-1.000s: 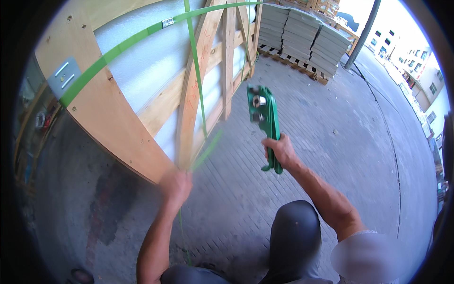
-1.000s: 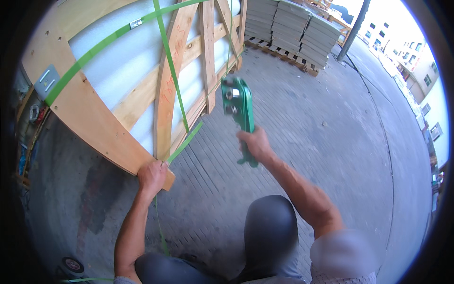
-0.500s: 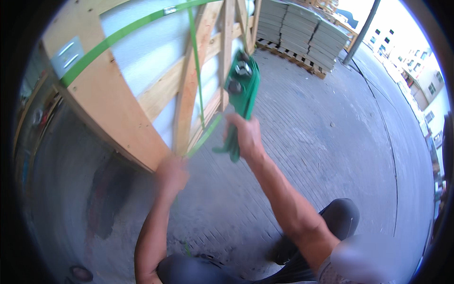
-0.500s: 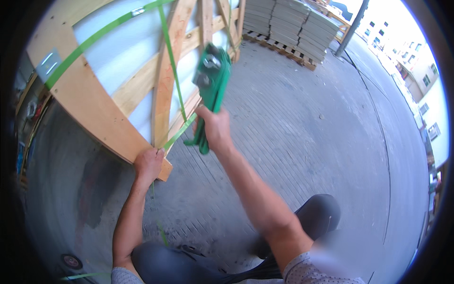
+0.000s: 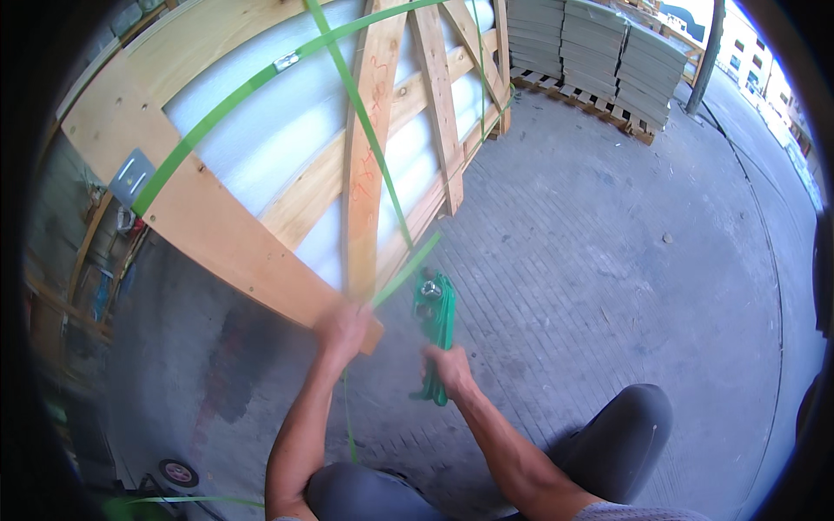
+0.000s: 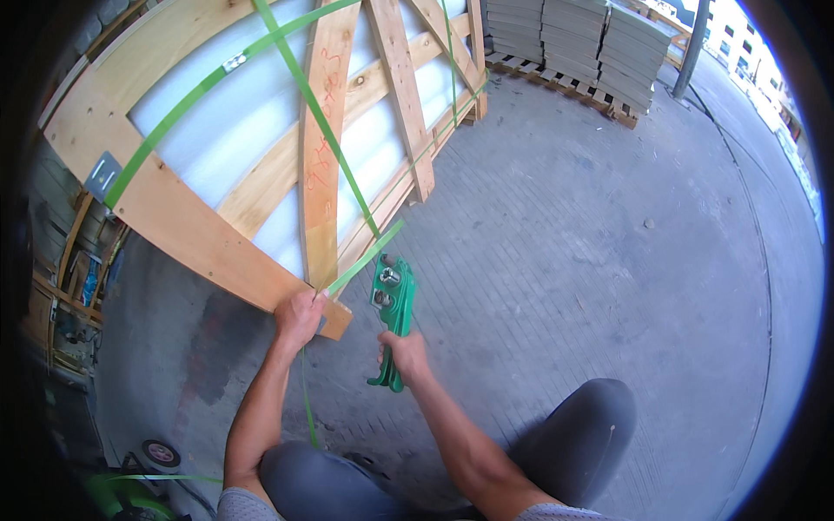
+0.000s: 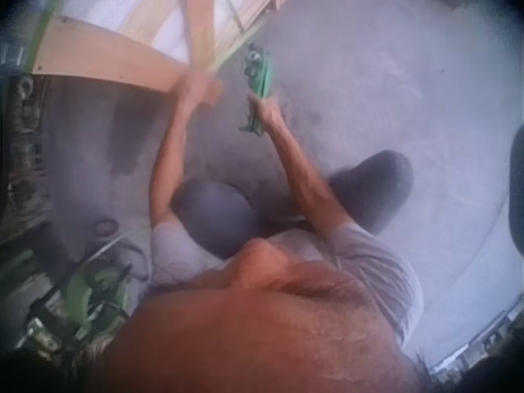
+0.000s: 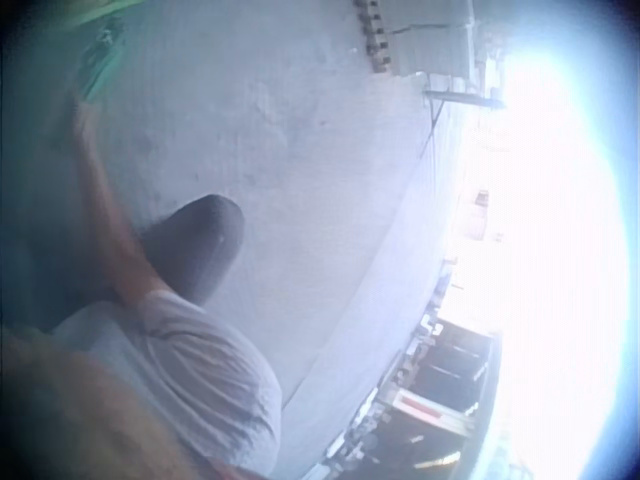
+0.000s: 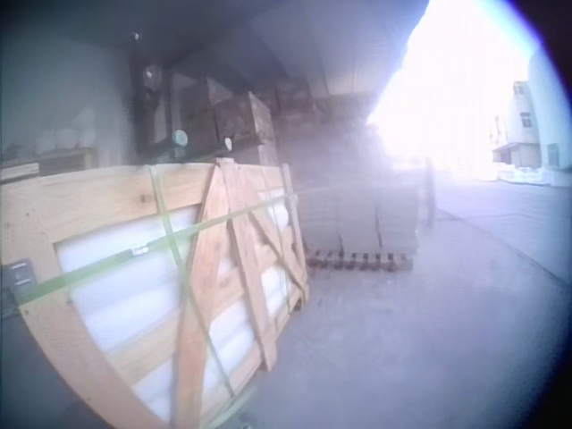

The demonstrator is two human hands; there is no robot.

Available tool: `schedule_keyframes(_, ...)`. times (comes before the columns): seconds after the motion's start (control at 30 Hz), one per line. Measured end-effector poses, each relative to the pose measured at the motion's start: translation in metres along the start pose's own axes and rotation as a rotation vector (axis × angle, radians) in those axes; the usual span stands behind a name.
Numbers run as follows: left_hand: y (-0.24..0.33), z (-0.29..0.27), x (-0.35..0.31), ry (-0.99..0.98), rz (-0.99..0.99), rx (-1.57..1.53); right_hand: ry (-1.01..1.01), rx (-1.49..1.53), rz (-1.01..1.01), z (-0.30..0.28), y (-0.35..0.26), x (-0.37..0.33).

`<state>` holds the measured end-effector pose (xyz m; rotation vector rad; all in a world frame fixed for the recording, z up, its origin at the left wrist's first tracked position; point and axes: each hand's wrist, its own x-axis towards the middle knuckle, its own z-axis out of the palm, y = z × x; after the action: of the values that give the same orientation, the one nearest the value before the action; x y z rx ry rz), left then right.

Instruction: The person secures a wooden crate with green straps using a ratchet strap tool. They loop the straps around the crate, tighten them with the ratchet, and trim excess strap length. The person also uses a hammer to adjust the crate structure.

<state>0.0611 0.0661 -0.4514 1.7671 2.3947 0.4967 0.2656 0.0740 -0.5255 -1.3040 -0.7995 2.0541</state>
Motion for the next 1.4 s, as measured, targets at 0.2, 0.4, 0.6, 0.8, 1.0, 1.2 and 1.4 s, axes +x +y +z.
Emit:
schedule_keyframes(0.2,-0.008,0.012,-0.003,-0.054,-0.048,0.032,-0.007,0.082,0.022,-0.005,-0.003,0.003)
schedule_keyframes(0.4,-0.006,0.009,-0.002,-0.093,-0.073,0.053,0.004,-0.002,-0.014,-0.005,-0.01,0.002)
schedule_keyframes(0.6,-0.008,0.011,0.004,-0.15,-0.096,0.061,-0.028,-0.176,-0.015,-0.005,-0.019,-0.001)
schedule_keyframes(0.8,-0.007,0.013,-0.002,-0.123,-0.077,0.023,0.03,-0.169,-0.051,0.003,-0.02,-0.002)
schedule_keyframes(1.0,-0.001,0.008,-0.007,-0.101,-0.03,-0.052,0.039,-0.034,-0.096,0.01,-0.028,0.009)
schedule_keyframes(1.2,0.001,0.013,-0.009,-0.121,-0.072,-0.044,0.017,-0.002,-0.04,0.026,-0.023,0.011)
schedule_keyframes(1.4,0.01,0.007,-0.011,-0.2,-0.1,-0.049,0.016,0.039,-0.01,0.037,-0.02,0.009)
